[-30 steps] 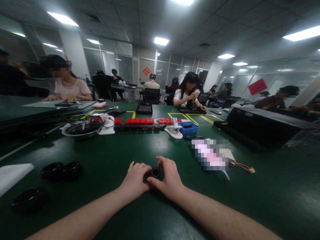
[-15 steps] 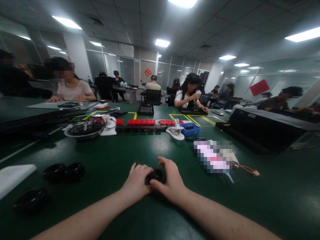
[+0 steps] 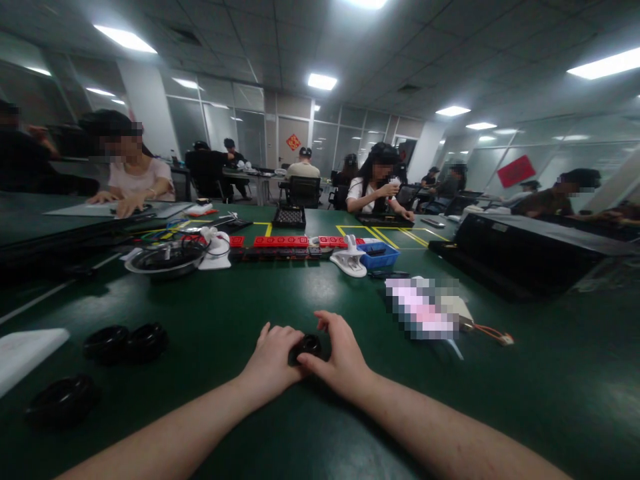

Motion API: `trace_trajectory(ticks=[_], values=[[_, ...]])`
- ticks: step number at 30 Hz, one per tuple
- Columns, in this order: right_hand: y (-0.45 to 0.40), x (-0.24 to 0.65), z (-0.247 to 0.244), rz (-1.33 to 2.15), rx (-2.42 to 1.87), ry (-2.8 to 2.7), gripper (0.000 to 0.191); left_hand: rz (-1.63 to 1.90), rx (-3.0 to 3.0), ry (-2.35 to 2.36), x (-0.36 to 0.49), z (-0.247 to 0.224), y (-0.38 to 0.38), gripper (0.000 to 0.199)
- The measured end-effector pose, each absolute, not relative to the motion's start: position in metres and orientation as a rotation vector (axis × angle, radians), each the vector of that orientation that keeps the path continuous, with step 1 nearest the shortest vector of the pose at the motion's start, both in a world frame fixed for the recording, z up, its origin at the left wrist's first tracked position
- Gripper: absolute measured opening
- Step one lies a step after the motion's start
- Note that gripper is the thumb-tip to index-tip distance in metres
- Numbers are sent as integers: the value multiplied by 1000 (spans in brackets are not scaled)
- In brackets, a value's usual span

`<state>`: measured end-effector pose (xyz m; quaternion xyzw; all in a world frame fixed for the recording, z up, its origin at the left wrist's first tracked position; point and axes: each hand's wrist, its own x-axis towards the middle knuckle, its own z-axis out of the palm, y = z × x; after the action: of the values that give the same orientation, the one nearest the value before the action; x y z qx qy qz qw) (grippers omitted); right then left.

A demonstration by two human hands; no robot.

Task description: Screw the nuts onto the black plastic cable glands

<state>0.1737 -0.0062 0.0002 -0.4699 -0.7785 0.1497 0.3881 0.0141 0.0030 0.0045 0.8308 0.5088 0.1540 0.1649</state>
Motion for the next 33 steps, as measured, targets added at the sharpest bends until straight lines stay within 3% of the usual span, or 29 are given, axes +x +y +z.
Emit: trace_trajectory(ticks=[3, 6, 12, 15, 21, 28, 33], values=[[-8, 174, 2, 436, -1070, -2059, 49, 447, 2354, 1445, 13, 4, 3, 27], [-11, 175, 5, 457, -931, -2130, 59, 469, 2361, 1454, 12, 0, 5, 27], [-8, 173, 2, 385, -1200, -1990, 54, 462, 2373, 1444, 13, 1, 5, 28], [-6, 174, -1, 467, -1140, -2014, 46, 452, 2366, 1452, 14, 4, 4, 27], [-9, 176, 1, 595, -899, -2102, 61, 432, 2359, 1467, 14, 2, 5, 29], [-7, 172, -1, 444, -1121, -1940, 49, 445, 2375, 1455, 14, 2, 4, 26], [-9, 172, -4, 505, -1044, -1982, 43, 453, 2367, 1449, 13, 1, 5, 28]])
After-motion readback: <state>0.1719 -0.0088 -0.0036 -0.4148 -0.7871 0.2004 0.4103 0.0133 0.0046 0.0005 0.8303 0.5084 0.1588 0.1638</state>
